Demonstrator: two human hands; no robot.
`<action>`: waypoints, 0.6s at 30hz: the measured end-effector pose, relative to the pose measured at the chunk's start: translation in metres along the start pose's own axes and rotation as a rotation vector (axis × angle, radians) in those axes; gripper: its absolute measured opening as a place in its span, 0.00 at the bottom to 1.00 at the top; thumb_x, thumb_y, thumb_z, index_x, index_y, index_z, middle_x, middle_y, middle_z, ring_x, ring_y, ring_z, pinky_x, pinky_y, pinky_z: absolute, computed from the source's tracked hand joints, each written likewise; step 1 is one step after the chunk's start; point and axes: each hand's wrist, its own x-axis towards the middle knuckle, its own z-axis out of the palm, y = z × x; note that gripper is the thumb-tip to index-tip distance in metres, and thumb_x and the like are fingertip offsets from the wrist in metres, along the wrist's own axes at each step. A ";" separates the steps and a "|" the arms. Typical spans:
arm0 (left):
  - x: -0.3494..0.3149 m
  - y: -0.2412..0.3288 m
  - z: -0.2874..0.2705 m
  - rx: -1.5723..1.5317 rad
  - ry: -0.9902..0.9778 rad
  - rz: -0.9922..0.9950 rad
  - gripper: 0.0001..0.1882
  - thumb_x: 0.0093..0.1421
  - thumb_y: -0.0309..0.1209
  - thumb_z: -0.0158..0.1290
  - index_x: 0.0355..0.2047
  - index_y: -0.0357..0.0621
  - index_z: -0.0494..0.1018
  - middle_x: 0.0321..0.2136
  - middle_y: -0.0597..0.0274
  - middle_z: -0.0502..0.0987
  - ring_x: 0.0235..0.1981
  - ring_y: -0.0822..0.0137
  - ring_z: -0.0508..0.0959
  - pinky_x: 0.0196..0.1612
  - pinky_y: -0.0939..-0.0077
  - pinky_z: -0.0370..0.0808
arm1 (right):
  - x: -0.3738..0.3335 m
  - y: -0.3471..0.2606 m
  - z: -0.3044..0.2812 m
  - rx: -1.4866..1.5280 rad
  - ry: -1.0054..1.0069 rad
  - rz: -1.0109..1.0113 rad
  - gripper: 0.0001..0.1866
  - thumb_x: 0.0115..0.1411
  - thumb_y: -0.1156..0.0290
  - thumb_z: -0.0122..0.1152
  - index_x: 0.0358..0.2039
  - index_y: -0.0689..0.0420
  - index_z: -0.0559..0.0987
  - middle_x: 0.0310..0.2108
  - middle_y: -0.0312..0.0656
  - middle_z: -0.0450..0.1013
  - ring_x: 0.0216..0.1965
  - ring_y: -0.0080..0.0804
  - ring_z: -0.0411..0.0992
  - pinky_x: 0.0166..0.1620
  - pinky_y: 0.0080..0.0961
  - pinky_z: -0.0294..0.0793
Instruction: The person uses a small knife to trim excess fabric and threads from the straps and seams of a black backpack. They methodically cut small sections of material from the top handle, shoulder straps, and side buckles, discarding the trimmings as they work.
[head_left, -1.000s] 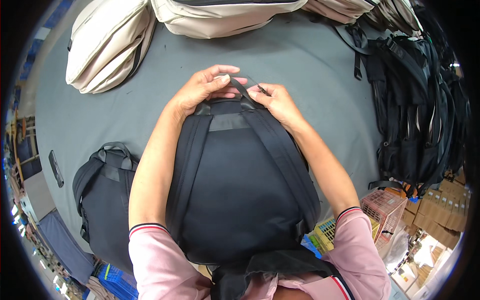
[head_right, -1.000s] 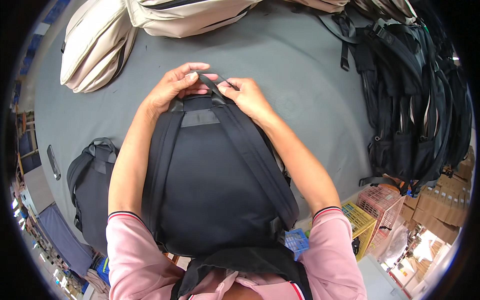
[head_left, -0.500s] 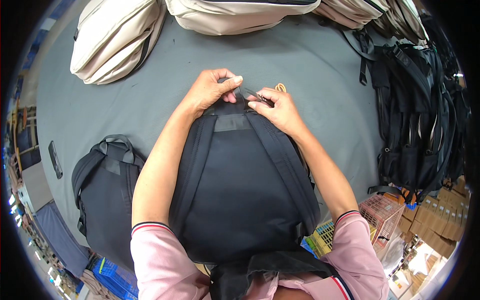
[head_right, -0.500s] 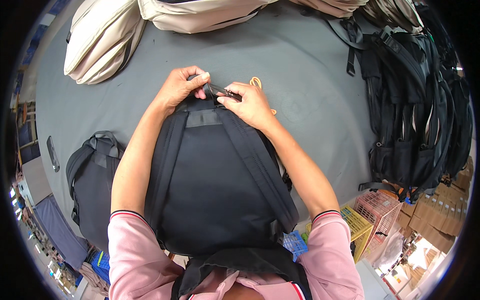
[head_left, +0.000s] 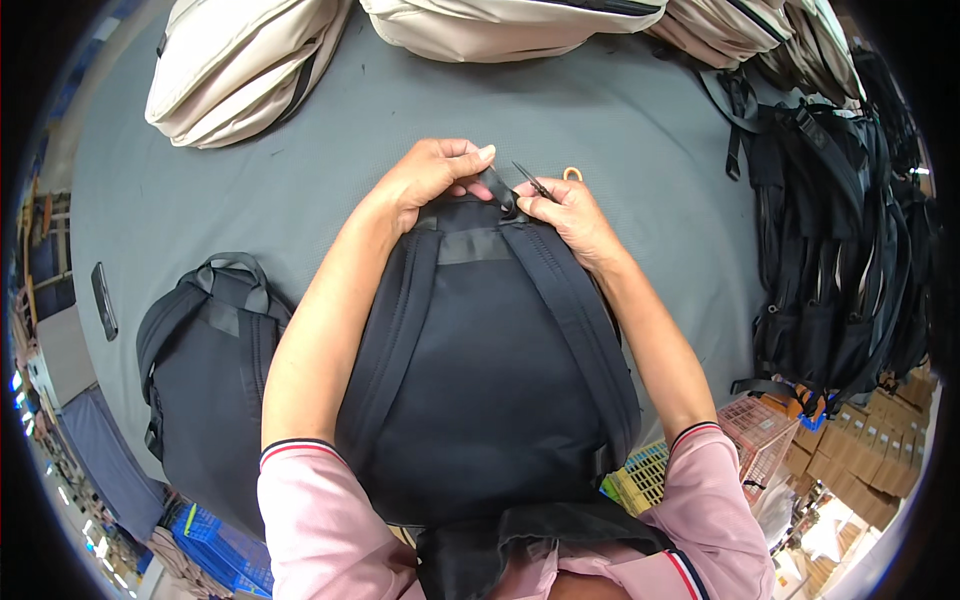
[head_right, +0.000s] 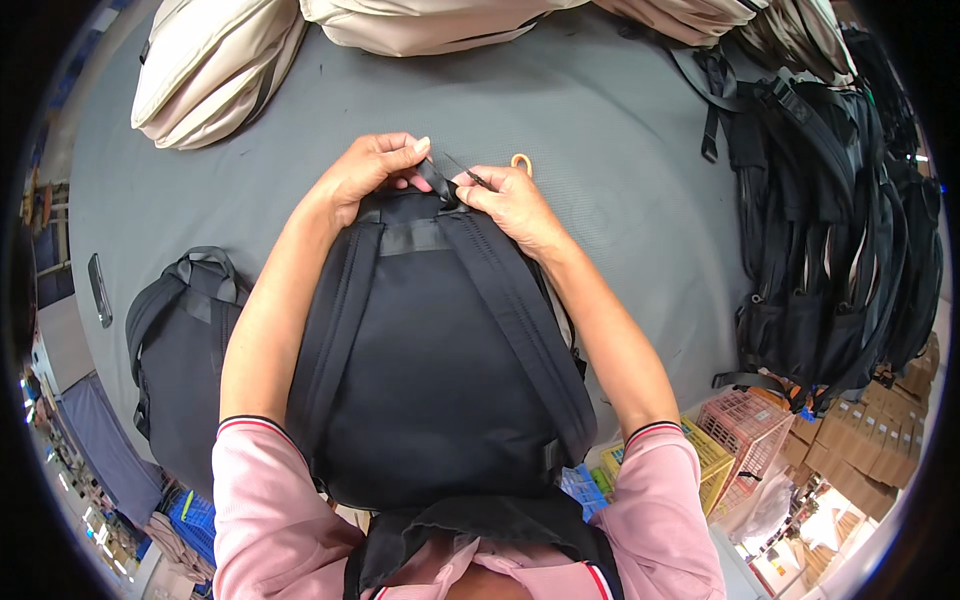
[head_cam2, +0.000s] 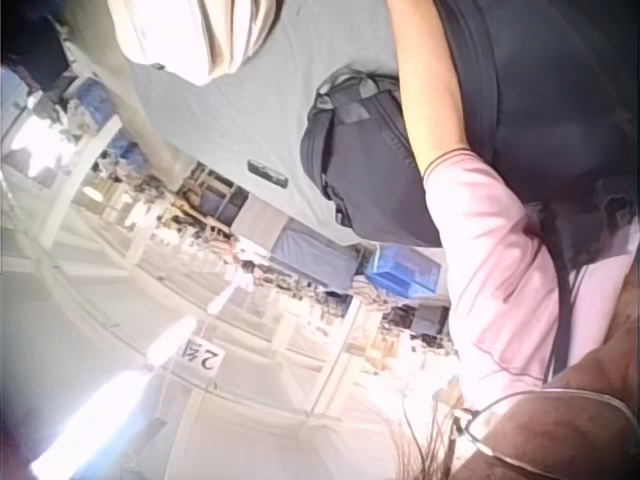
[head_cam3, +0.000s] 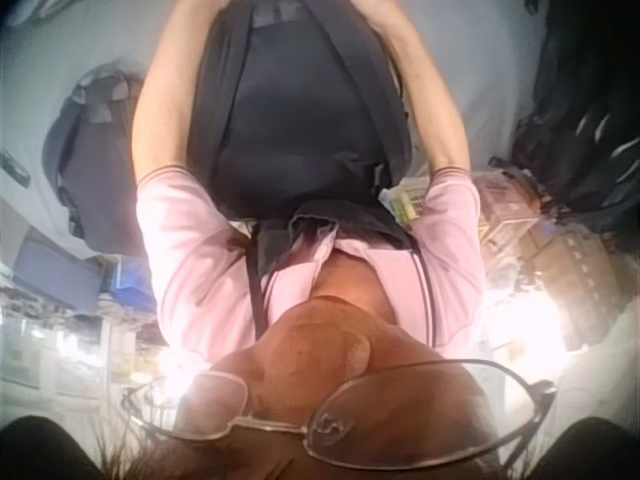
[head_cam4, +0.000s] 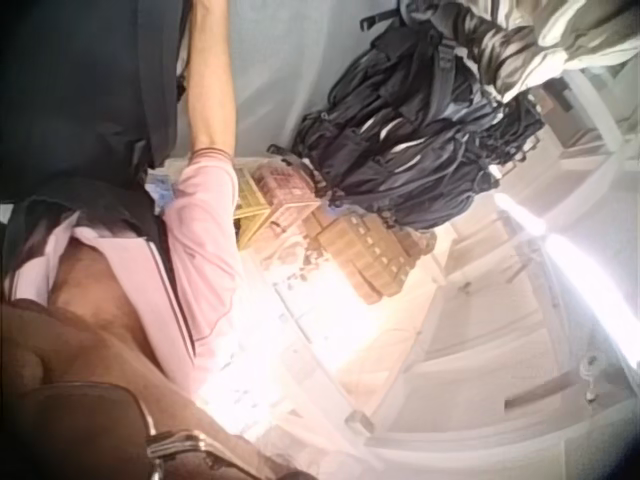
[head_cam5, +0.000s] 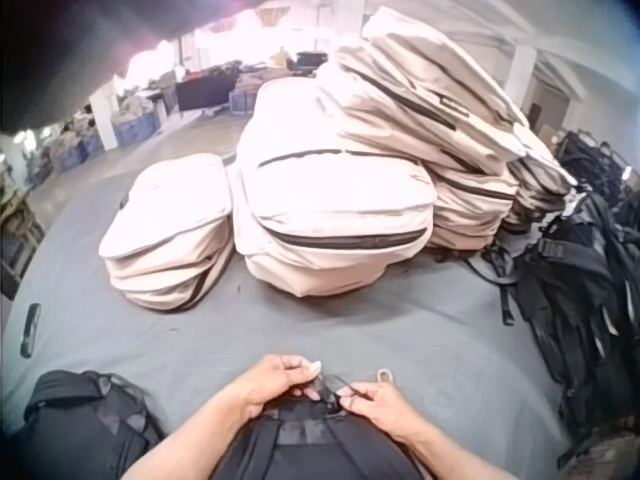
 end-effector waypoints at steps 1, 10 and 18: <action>0.001 -0.001 -0.001 0.009 -0.011 0.005 0.14 0.58 0.43 0.57 0.31 0.46 0.76 0.22 0.72 0.75 0.23 0.81 0.70 0.29 0.86 0.64 | 0.000 0.000 0.001 -0.006 -0.002 -0.009 0.11 0.59 0.69 0.57 0.37 0.64 0.77 0.28 0.31 0.72 0.31 0.16 0.67 0.37 0.16 0.67; 0.002 -0.010 -0.002 -0.070 -0.008 0.079 0.15 0.59 0.38 0.56 0.41 0.41 0.76 0.28 0.70 0.76 0.21 0.80 0.72 0.30 0.87 0.67 | -0.028 -0.027 0.016 -0.995 0.366 -0.615 0.13 0.51 0.67 0.65 0.38 0.50 0.76 0.28 0.36 0.70 0.26 0.33 0.71 0.35 0.30 0.71; 0.005 -0.011 -0.002 -0.090 -0.003 0.074 0.16 0.59 0.37 0.56 0.43 0.40 0.75 0.27 0.71 0.76 0.21 0.80 0.73 0.29 0.87 0.68 | -0.040 -0.060 0.027 -1.485 0.321 -0.706 0.08 0.49 0.71 0.63 0.30 0.53 0.75 0.24 0.36 0.66 0.25 0.32 0.72 0.37 0.34 0.73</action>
